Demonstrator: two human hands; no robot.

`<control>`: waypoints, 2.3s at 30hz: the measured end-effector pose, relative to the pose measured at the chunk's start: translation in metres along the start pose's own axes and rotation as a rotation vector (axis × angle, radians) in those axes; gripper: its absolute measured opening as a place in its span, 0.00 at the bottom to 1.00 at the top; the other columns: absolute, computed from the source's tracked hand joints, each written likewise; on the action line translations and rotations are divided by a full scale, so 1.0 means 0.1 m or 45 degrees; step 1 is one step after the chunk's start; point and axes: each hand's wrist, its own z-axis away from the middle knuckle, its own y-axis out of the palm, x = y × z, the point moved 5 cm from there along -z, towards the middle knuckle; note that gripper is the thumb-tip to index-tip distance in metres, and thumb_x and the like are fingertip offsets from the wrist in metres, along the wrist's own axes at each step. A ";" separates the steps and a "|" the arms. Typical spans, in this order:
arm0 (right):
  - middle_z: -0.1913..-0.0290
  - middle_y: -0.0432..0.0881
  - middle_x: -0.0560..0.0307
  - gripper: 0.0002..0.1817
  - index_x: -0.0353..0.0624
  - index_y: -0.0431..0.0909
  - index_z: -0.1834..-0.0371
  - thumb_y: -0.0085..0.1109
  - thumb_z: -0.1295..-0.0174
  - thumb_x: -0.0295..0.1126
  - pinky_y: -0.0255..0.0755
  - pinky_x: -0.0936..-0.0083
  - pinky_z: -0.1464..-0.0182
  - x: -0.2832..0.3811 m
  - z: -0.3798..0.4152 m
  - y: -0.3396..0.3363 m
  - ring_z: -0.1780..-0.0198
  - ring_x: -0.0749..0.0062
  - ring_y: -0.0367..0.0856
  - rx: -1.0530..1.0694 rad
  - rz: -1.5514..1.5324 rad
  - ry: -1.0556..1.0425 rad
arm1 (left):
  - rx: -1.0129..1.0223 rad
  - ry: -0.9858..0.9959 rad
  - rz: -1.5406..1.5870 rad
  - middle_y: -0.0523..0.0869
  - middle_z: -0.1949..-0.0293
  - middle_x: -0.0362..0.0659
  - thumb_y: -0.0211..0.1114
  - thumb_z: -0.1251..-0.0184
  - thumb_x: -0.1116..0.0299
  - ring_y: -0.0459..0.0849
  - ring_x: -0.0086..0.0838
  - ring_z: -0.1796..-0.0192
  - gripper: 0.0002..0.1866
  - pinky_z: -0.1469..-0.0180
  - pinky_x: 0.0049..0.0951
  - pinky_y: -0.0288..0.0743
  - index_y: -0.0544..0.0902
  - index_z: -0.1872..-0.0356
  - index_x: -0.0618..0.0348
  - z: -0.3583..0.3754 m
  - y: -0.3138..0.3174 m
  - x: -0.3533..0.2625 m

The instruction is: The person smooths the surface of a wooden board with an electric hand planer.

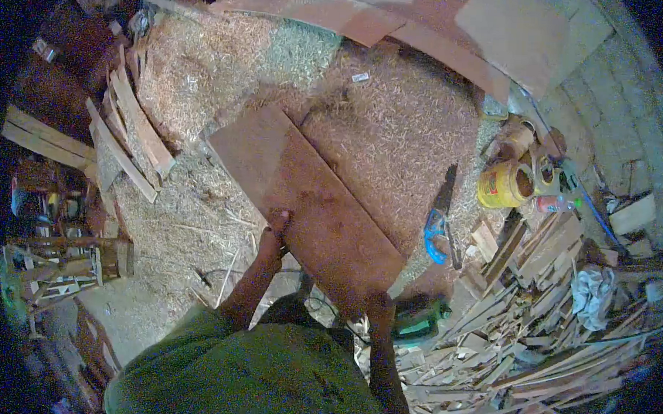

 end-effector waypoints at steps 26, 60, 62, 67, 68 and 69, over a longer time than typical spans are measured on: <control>0.60 0.89 0.51 0.16 0.46 0.85 0.57 0.73 0.46 0.40 0.83 0.57 0.59 0.70 -0.52 -0.13 0.61 0.53 0.88 0.303 1.263 -0.361 | -0.527 0.627 0.213 0.63 0.21 0.59 0.51 0.15 0.44 0.68 0.48 0.24 0.43 0.22 0.42 0.61 0.48 0.16 0.64 -1.19 -0.39 -0.15; 0.37 0.79 0.49 0.35 0.47 0.60 0.20 0.51 0.20 0.57 0.78 0.55 0.37 -0.04 1.02 -1.43 0.41 0.59 0.83 -0.192 -1.103 0.315 | 0.326 1.498 -2.132 0.53 0.15 0.54 0.54 0.21 0.44 0.47 0.61 0.15 0.39 0.17 0.67 0.40 0.58 0.16 0.48 0.92 1.29 1.71; 0.39 0.79 0.50 0.34 0.47 0.61 0.22 0.53 0.21 0.56 0.78 0.55 0.37 -0.14 0.97 -1.47 0.43 0.61 0.83 -0.175 -1.052 0.312 | 0.454 1.422 -2.018 0.54 0.15 0.51 0.58 0.24 0.44 0.50 0.60 0.15 0.41 0.17 0.65 0.44 0.58 0.15 0.44 1.08 1.13 1.88; 0.49 0.83 0.58 0.28 0.43 0.68 0.26 0.56 0.20 0.49 0.79 0.68 0.47 0.30 1.00 -1.54 0.52 0.71 0.82 -0.332 -0.624 0.385 | 0.080 1.292 -2.277 0.50 0.13 0.46 0.51 0.19 0.43 0.46 0.57 0.14 0.39 0.17 0.67 0.40 0.54 0.14 0.43 0.88 0.40 1.63; 0.50 0.83 0.58 0.27 0.43 0.71 0.29 0.56 0.20 0.48 0.77 0.71 0.49 0.40 1.01 -1.56 0.54 0.72 0.81 -0.338 -0.615 0.316 | -0.021 1.253 -2.361 0.50 0.13 0.45 0.51 0.19 0.43 0.46 0.57 0.14 0.38 0.17 0.67 0.40 0.54 0.14 0.40 0.81 0.28 1.50; 0.52 0.83 0.59 0.25 0.42 0.73 0.31 0.57 0.21 0.47 0.76 0.73 0.52 0.48 1.02 -1.59 0.55 0.73 0.81 -0.346 -0.607 0.248 | -0.118 1.211 -2.444 0.50 0.13 0.45 0.51 0.19 0.43 0.46 0.57 0.14 0.37 0.17 0.66 0.41 0.54 0.14 0.38 0.76 0.17 1.38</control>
